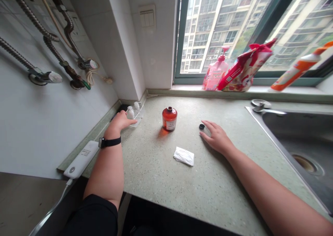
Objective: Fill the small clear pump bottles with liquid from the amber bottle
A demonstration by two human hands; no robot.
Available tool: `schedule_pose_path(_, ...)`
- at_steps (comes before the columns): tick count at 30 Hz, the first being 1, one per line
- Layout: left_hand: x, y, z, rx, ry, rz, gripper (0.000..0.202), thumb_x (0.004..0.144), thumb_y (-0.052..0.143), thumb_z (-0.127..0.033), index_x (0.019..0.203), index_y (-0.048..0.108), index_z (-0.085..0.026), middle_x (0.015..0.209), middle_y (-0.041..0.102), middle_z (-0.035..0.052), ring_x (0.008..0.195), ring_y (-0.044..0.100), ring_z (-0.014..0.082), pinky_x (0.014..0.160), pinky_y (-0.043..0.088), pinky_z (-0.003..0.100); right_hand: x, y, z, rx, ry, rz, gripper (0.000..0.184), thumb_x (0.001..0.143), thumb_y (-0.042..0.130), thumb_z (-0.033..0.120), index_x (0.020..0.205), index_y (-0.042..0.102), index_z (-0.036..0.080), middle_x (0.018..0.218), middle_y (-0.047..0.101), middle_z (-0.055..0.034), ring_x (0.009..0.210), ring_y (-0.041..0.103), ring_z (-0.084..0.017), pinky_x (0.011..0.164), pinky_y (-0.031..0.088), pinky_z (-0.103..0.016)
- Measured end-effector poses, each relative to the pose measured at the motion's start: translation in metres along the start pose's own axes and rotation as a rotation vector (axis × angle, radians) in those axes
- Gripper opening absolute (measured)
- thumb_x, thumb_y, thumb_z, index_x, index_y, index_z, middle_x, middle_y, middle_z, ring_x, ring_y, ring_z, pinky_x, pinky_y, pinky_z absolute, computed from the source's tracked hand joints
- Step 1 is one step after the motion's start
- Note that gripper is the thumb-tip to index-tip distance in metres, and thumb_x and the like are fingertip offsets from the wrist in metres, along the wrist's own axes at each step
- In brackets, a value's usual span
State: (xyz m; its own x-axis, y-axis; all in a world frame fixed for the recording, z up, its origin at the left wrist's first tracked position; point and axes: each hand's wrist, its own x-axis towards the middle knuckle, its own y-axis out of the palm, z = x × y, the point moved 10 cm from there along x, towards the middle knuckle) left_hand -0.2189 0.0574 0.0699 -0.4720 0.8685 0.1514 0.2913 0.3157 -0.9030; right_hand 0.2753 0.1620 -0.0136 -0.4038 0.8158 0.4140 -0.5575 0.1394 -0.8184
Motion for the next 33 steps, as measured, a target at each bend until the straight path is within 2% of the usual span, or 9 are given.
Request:
schedule_pose_path(5,0.002,0.013,0.004,0.001,0.001,0.050,0.062,0.062,0.090,-0.060,0.099,0.062,-0.020,0.105,0.078,0.0127,0.102,0.079,0.0396,0.084,0.057,0.040,0.006,0.001,-0.002,-0.010,0.010,-0.001,0.045,0.098,0.054,0.039,0.135,0.074,0.024,0.136,0.074,-0.0173,0.127,0.068,-0.040,0.114,0.052,-0.065)
schedule_pose_path(10,-0.010,-0.010,-0.002,0.044,-0.111,0.002,0.105,0.051,0.099,-0.063,0.136,0.058,-0.016,0.148,0.061,0.0304,0.135,0.061,0.0569,0.099,0.056,0.058,0.004,-0.003,0.000,0.024,-0.019,-0.016,0.043,0.098,0.054,0.033,0.135,0.075,0.026,0.131,0.075,-0.0159,0.123,0.068,-0.038,0.112,0.054,-0.063)
schedule_pose_path(12,-0.018,-0.039,-0.017,0.014,-0.061,-0.178,0.103,0.063,0.095,-0.068,0.144,0.054,-0.019,0.148,0.060,0.0269,0.139,0.058,0.0551,0.107,0.052,0.064,0.004,-0.004,0.003,0.038,-0.043,-0.008,0.040,0.098,0.054,0.033,0.130,0.078,0.028,0.127,0.076,-0.0143,0.119,0.070,-0.037,0.109,0.055,-0.061)
schedule_pose_path(14,-0.034,-0.073,-0.048,-0.120,0.141,-0.452,0.078,0.081,0.086,-0.066,0.141,0.058,-0.025,0.131,0.068,0.0162,0.125,0.068,0.0401,0.105,0.055,0.056,0.005,-0.005,0.008,0.047,-0.058,-0.003,0.035,0.099,0.054,0.034,0.121,0.081,0.028,0.120,0.077,-0.0133,0.113,0.071,-0.035,0.106,0.057,-0.059)
schedule_pose_path(17,-0.063,-0.086,-0.094,-0.300,0.448,-0.640,0.051,0.097,0.074,-0.061,0.131,0.063,-0.024,0.115,0.069,0.0093,0.093,0.068,0.0233,0.090,0.060,0.045,0.005,-0.010,0.011,0.040,-0.030,-0.013,0.032,0.099,0.055,0.035,0.115,0.081,0.028,0.114,0.076,-0.0126,0.109,0.072,-0.034,0.103,0.058,-0.058)
schedule_pose_path(20,-0.081,-0.052,-0.141,-0.330,0.675,-0.524,0.048,0.102,0.070,-0.058,0.134,0.062,-0.023,0.113,0.069,0.0073,0.094,0.068,0.0214,0.092,0.061,0.042,0.002,-0.018,0.016,0.066,0.017,-0.044,0.033,0.100,0.055,0.035,0.122,0.079,0.028,0.114,0.074,-0.0125,0.107,0.072,-0.034,0.100,0.059,-0.056)
schedule_pose_path(24,-0.086,0.017,-0.171,-0.412,0.719,-0.286,0.076,0.097,0.074,-0.065,0.152,0.046,-0.022,0.135,0.067,0.0143,0.119,0.069,0.0282,0.104,0.060,0.047,-0.004,-0.027,0.030,0.165,0.003,-0.056,0.029,0.101,0.056,0.035,0.118,0.078,0.028,0.111,0.070,-0.0108,0.106,0.071,-0.030,0.097,0.059,-0.050)
schedule_pose_path(29,-0.073,0.083,-0.168,-0.372,0.573,-0.064,0.096,0.083,0.088,-0.063,0.156,0.044,-0.021,0.150,0.063,0.0200,0.141,0.061,0.0399,0.119,0.048,0.058,-0.007,-0.036,0.047,0.242,-0.049,-0.047,0.020,0.098,0.059,0.029,0.111,0.075,0.028,0.111,0.070,-0.0096,0.107,0.069,-0.029,0.099,0.057,-0.049)
schedule_pose_path(33,-0.067,0.096,-0.164,-0.445,0.502,0.010,0.081,0.085,0.087,-0.055,0.150,0.051,-0.021,0.139,0.070,0.0171,0.133,0.067,0.0368,0.113,0.053,0.053,-0.008,-0.038,0.050,0.275,-0.031,-0.058,0.017,0.094,0.061,0.028,0.108,0.072,0.027,0.110,0.072,-0.0089,0.110,0.068,-0.029,0.101,0.056,-0.048)
